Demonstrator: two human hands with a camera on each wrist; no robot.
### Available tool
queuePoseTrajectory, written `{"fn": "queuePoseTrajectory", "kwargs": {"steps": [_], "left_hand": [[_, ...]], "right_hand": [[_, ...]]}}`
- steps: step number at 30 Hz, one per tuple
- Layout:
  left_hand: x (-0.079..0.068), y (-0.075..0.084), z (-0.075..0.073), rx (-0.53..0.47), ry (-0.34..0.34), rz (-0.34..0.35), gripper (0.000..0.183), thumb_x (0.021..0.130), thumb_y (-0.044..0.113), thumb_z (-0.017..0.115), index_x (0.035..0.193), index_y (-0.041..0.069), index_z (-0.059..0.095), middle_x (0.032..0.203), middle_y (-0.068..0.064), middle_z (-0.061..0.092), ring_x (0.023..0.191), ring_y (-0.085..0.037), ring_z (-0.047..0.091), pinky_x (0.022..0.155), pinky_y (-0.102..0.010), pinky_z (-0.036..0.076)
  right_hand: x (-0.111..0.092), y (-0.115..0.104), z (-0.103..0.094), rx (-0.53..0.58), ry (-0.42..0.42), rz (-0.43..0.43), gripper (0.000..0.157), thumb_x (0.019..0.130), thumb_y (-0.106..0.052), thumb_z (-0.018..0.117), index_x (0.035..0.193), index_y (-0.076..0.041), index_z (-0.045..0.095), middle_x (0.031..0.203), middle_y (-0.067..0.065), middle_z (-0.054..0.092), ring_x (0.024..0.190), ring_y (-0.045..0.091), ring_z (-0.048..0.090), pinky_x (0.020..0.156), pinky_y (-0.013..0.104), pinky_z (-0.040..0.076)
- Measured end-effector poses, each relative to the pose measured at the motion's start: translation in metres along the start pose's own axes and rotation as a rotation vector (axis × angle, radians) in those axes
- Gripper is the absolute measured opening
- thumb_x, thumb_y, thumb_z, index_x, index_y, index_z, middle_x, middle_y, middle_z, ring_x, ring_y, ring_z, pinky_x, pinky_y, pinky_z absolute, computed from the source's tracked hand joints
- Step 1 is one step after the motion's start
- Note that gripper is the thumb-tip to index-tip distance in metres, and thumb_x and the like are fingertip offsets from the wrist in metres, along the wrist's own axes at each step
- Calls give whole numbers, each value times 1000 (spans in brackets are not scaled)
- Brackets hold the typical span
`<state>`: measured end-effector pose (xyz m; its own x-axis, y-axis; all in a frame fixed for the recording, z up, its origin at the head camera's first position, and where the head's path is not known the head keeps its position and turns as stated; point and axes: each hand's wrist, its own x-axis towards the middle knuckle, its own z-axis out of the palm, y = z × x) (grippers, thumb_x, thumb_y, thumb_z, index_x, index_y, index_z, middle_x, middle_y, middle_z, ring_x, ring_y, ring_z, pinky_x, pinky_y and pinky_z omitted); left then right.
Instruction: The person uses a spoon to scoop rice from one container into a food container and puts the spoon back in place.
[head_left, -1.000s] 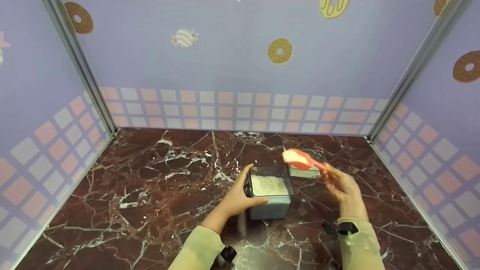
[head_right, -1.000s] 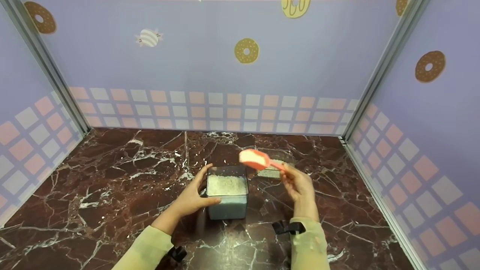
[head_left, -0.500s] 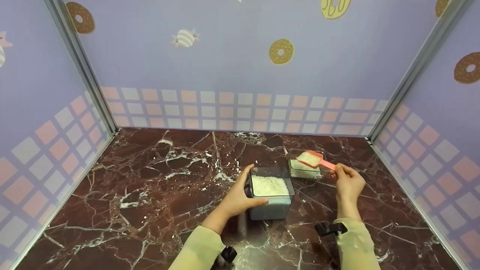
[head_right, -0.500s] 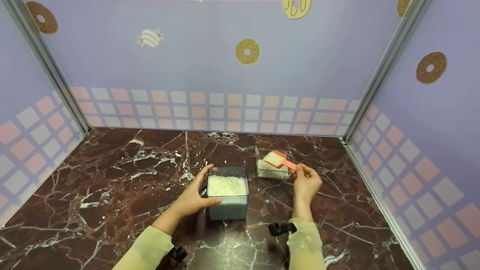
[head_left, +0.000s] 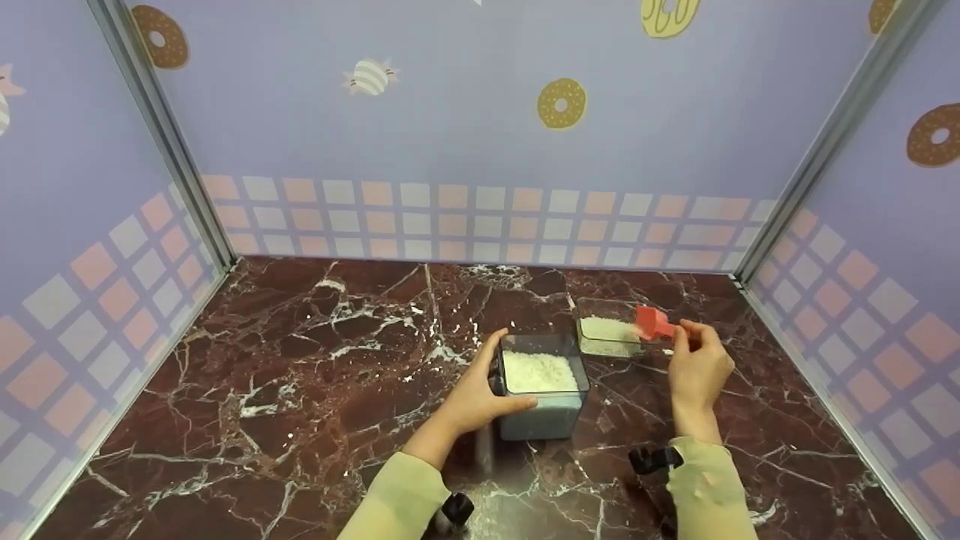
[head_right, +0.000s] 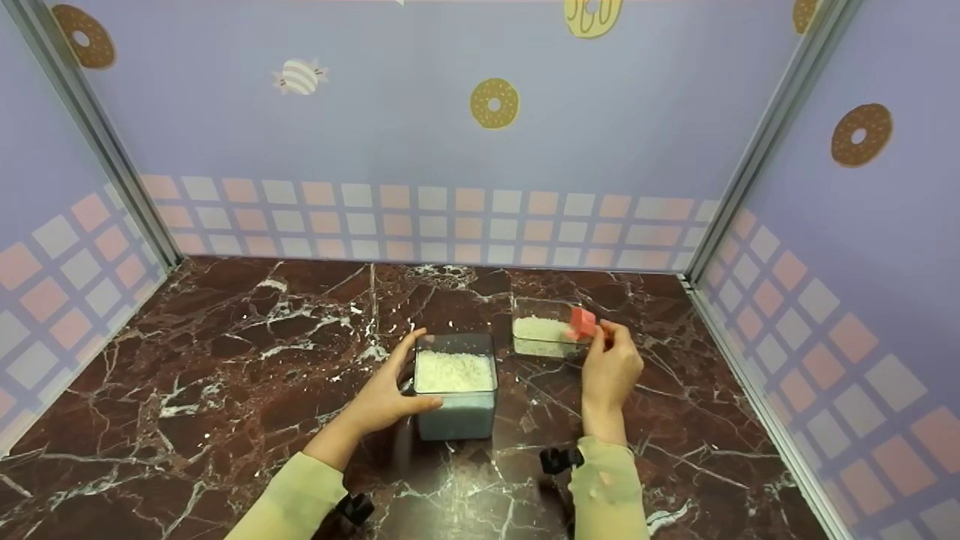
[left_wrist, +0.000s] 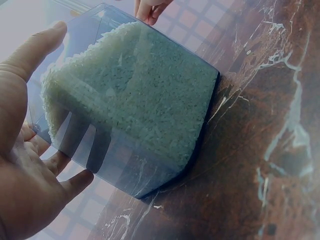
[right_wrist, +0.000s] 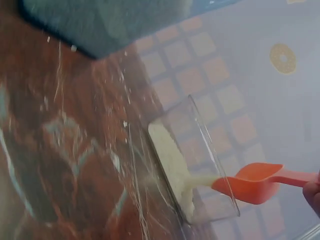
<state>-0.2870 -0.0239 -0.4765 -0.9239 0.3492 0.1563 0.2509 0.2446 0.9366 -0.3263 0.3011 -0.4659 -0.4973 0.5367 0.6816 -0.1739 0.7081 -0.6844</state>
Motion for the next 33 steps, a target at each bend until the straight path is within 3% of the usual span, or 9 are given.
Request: {"fn": "queuePoseTrajectory", "kwargs": {"steps": [3,6,10,13,16,20,22,26,33], "left_hand": [[0,0,0,-3,-5,0,115,74,41,91,163,29,20,172,-14,19,156,-43,24,124,-67,23],[0,0,0,-3,-7,0,115,74,42,91,163,30,20,172,-14,18,156,-43,23,124,-68,22],[0,0,0,0,-4,-1,115,74,42,91,164,30,20,172,-14,18,156,-42,22,124,-68,21],[0,0,0,2,-3,-2,115,74,41,91,163,31,20,172,-14,19,156,-43,22,123,-69,20],[0,0,1,6,-2,-5,115,74,42,91,163,32,20,172,-13,18,156,-43,22,123,-70,20],[0,0,0,7,6,-6,115,73,41,92,163,32,21,172,-14,20,156,-43,23,123,-69,20],[0,0,0,9,10,-5,115,73,41,92,163,32,21,172,-14,20,156,-43,24,123,-69,20],[0,1,0,12,9,-3,115,72,41,92,163,33,21,171,-14,21,155,-43,24,123,-70,20],[-1,0,0,-4,7,0,113,74,40,91,163,32,21,171,-12,22,155,-41,26,123,-69,22]], "right_hand": [[-1,-1,1,-10,1,-135,8,88,3,75,96,5,76,86,22,77,71,33,69,66,25,48],[-2,-2,2,-17,-2,-234,8,86,5,77,93,6,76,84,23,75,75,43,69,69,48,51],[-2,-4,1,-4,6,-198,7,86,3,77,93,5,77,84,23,75,72,36,69,67,42,52],[2,-6,-3,102,10,30,9,89,1,76,97,4,78,80,12,78,67,13,68,62,19,49],[11,-11,-11,424,-32,382,7,92,1,73,95,4,78,71,0,75,61,-2,65,58,7,49],[24,-22,-23,891,-114,825,16,94,1,69,84,-5,78,65,1,73,55,5,70,55,12,55],[28,-30,-28,988,-174,915,20,95,0,68,79,-8,78,65,4,73,56,7,70,56,13,56],[26,-53,-37,964,-286,784,17,96,1,67,85,-5,78,70,4,74,58,8,70,58,14,58],[6,-98,-50,562,-398,189,12,92,4,72,100,13,73,70,-4,75,59,2,68,57,16,56]]}}
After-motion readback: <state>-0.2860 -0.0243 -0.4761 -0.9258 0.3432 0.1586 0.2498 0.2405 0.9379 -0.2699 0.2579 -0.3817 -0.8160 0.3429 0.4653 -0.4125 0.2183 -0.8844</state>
